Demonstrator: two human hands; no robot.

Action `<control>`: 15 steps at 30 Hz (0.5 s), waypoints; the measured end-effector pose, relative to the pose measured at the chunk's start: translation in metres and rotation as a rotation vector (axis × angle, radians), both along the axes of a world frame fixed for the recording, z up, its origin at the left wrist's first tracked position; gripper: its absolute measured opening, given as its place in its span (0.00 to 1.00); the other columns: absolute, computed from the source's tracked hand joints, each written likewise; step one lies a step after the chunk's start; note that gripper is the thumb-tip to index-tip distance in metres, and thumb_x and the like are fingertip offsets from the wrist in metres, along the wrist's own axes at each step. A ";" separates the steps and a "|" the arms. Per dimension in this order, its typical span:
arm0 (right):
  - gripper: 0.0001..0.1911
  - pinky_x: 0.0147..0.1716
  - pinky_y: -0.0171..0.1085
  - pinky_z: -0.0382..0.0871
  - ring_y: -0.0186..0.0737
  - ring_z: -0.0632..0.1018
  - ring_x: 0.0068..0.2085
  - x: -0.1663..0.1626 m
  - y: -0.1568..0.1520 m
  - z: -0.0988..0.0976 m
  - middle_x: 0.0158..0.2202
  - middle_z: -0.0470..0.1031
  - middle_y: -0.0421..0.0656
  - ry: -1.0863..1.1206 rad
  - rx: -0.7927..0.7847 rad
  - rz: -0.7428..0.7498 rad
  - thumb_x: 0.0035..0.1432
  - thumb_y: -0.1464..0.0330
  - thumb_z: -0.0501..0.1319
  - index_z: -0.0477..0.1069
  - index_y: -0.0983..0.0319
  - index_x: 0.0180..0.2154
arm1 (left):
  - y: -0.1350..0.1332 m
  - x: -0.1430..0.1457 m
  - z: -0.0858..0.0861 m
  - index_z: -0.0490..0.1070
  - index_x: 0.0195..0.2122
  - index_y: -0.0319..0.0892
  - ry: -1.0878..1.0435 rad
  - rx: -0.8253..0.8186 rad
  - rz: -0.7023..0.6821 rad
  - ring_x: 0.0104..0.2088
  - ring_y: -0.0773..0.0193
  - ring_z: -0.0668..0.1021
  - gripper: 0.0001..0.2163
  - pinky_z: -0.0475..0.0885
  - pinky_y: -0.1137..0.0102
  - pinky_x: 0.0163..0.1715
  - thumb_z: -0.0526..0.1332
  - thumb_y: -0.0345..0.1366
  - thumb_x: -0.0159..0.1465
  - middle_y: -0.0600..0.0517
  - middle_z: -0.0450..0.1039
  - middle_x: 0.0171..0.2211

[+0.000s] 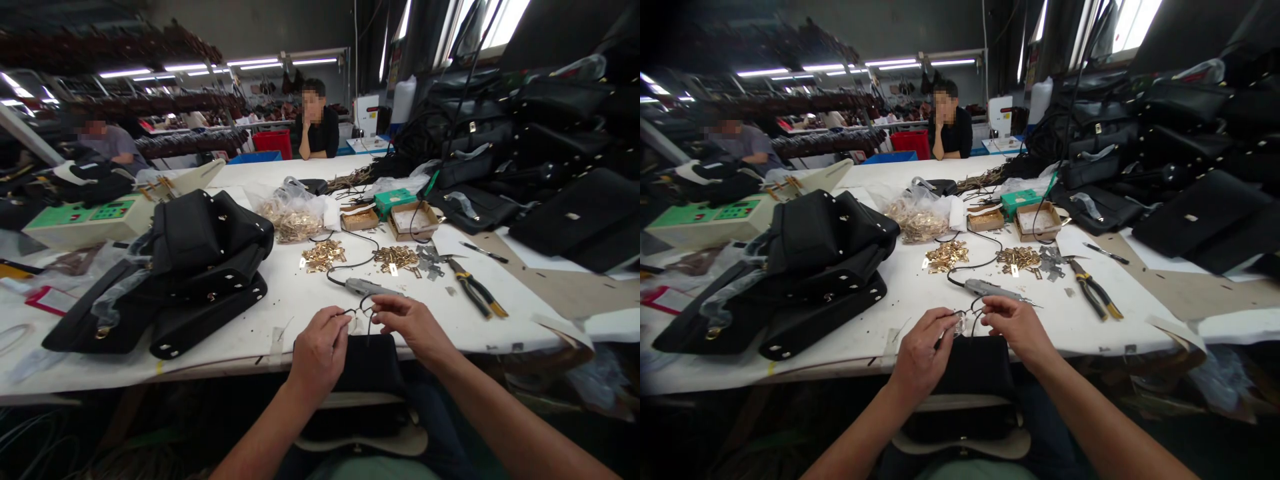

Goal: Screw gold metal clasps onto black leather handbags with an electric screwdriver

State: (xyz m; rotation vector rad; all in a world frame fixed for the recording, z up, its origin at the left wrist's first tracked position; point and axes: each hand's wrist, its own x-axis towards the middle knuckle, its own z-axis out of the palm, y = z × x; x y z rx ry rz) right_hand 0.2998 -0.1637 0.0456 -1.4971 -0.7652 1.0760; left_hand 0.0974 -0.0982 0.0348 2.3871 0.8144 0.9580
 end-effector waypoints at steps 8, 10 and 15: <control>0.09 0.40 0.43 0.74 0.46 0.80 0.40 0.014 -0.005 0.014 0.39 0.82 0.45 -0.544 0.304 0.037 0.61 0.60 0.66 0.83 0.55 0.38 | 0.012 -0.020 0.034 0.78 0.40 0.43 -0.230 -0.445 -0.001 0.53 0.58 0.77 0.09 0.73 0.62 0.55 0.59 0.38 0.70 0.47 0.75 0.51; 0.10 0.36 0.41 0.76 0.46 0.81 0.38 0.012 -0.012 0.032 0.39 0.82 0.46 -0.472 0.342 0.046 0.63 0.60 0.65 0.83 0.57 0.38 | 0.010 -0.028 0.047 0.77 0.39 0.42 -0.335 -0.560 -0.017 0.52 0.57 0.77 0.09 0.74 0.63 0.52 0.60 0.40 0.70 0.46 0.76 0.49; 0.04 0.33 0.42 0.78 0.44 0.82 0.33 0.001 -0.048 0.098 0.32 0.82 0.42 -0.531 0.680 -0.107 0.58 0.70 0.70 0.83 0.55 0.36 | -0.006 -0.043 0.095 0.77 0.38 0.44 -0.543 -0.389 0.024 0.45 0.60 0.77 0.03 0.74 0.69 0.44 0.64 0.35 0.67 0.49 0.75 0.41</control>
